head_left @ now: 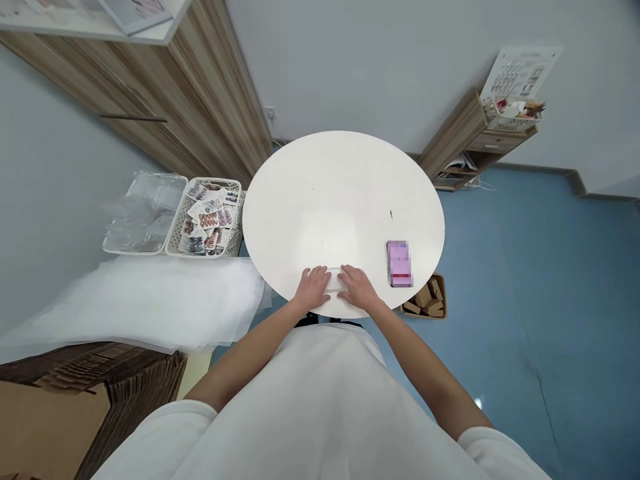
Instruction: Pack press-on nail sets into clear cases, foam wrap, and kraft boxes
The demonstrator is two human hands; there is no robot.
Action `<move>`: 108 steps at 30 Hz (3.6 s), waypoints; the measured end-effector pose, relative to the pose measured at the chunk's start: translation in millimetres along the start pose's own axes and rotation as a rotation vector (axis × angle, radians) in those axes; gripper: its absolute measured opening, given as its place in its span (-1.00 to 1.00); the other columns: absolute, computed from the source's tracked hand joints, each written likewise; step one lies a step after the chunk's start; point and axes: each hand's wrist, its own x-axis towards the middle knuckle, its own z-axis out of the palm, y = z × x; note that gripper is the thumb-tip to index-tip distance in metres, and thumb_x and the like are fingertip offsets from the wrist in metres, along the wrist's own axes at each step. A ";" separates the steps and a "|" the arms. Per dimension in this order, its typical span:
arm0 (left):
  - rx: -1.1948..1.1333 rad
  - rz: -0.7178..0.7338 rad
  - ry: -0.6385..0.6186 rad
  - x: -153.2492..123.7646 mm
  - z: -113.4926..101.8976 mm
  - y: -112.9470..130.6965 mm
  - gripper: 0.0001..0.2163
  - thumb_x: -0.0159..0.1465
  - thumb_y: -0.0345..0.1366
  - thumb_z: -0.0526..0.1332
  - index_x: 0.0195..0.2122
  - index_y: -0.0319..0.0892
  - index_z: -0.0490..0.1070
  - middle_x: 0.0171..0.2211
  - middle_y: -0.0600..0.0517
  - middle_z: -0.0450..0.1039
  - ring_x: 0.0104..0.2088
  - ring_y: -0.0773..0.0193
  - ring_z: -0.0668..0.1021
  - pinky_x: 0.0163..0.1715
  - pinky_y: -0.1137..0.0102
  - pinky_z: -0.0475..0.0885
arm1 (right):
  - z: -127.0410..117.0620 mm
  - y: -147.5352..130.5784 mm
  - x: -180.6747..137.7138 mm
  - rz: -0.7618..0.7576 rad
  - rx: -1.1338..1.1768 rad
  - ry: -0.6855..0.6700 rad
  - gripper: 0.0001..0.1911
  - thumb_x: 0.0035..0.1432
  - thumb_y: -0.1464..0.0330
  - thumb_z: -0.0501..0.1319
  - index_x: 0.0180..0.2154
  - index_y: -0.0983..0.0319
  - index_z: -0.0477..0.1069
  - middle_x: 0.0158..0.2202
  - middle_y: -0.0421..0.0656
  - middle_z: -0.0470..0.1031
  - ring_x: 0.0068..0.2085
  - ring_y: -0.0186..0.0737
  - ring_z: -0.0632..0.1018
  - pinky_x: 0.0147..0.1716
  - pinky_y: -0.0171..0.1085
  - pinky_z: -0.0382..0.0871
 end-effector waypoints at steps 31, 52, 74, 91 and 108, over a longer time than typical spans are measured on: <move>-0.625 -0.144 -0.146 -0.1 -13.1 -52.7 -0.66 0.15 -0.02 0.00 -0.33 -0.13 0.43 -0.30 0.00 0.47 -0.26 0.18 0.47 -0.31 0.39 0.30 | -19.5 -3.3 -0.5 0.390 0.609 -0.228 -0.68 0.11 0.13 0.01 -0.27 0.17 0.39 -0.26 -0.16 0.47 -0.27 -0.20 0.46 -0.33 -0.26 0.30; -0.084 0.018 -0.001 -2.3 3.9 -34.3 -0.35 -0.01 -0.15 0.25 0.10 -0.12 0.06 0.16 -0.12 0.08 0.14 0.06 0.18 0.03 0.20 0.14 | 4.6 -23.5 15.5 0.068 -0.040 -0.074 -0.35 -0.15 0.33 0.30 0.01 0.19 0.13 0.19 0.00 0.05 0.18 -0.01 0.11 0.07 -0.03 -0.01; -0.528 -0.055 -0.161 -14.9 -15.4 -54.9 -0.64 0.19 0.00 -0.06 -0.26 -0.09 0.41 -0.24 0.02 0.47 -0.20 0.19 0.47 -0.25 0.39 0.30 | -17.9 -8.5 -1.8 0.391 0.618 -0.174 -0.68 0.08 0.12 0.04 -0.25 0.15 0.40 -0.22 -0.17 0.48 -0.22 -0.20 0.47 -0.28 -0.27 0.31; -0.320 -0.369 0.294 -26.8 5.0 -70.0 -0.78 0.19 -0.26 0.02 -0.17 -0.19 0.29 -0.18 -0.08 0.35 -0.14 0.18 0.40 -0.17 0.30 0.31 | 24.3 10.5 -33.8 0.905 0.590 0.284 -0.52 0.06 0.20 -0.02 0.00 0.27 0.17 -0.17 -0.01 0.39 -0.23 -0.15 0.47 -0.26 -0.21 0.35; -0.110 -0.148 0.109 -6.8 23.0 -13.2 -0.59 0.14 -0.27 0.14 0.04 -0.06 0.20 0.17 -0.12 0.01 0.11 -0.04 0.16 -0.05 0.09 0.22 | 21.0 -6.1 28.7 1.036 1.277 0.313 -0.33 -0.19 0.29 0.24 0.01 0.27 0.13 -0.08 0.03 0.36 -0.21 -0.19 0.49 -0.38 -0.30 0.40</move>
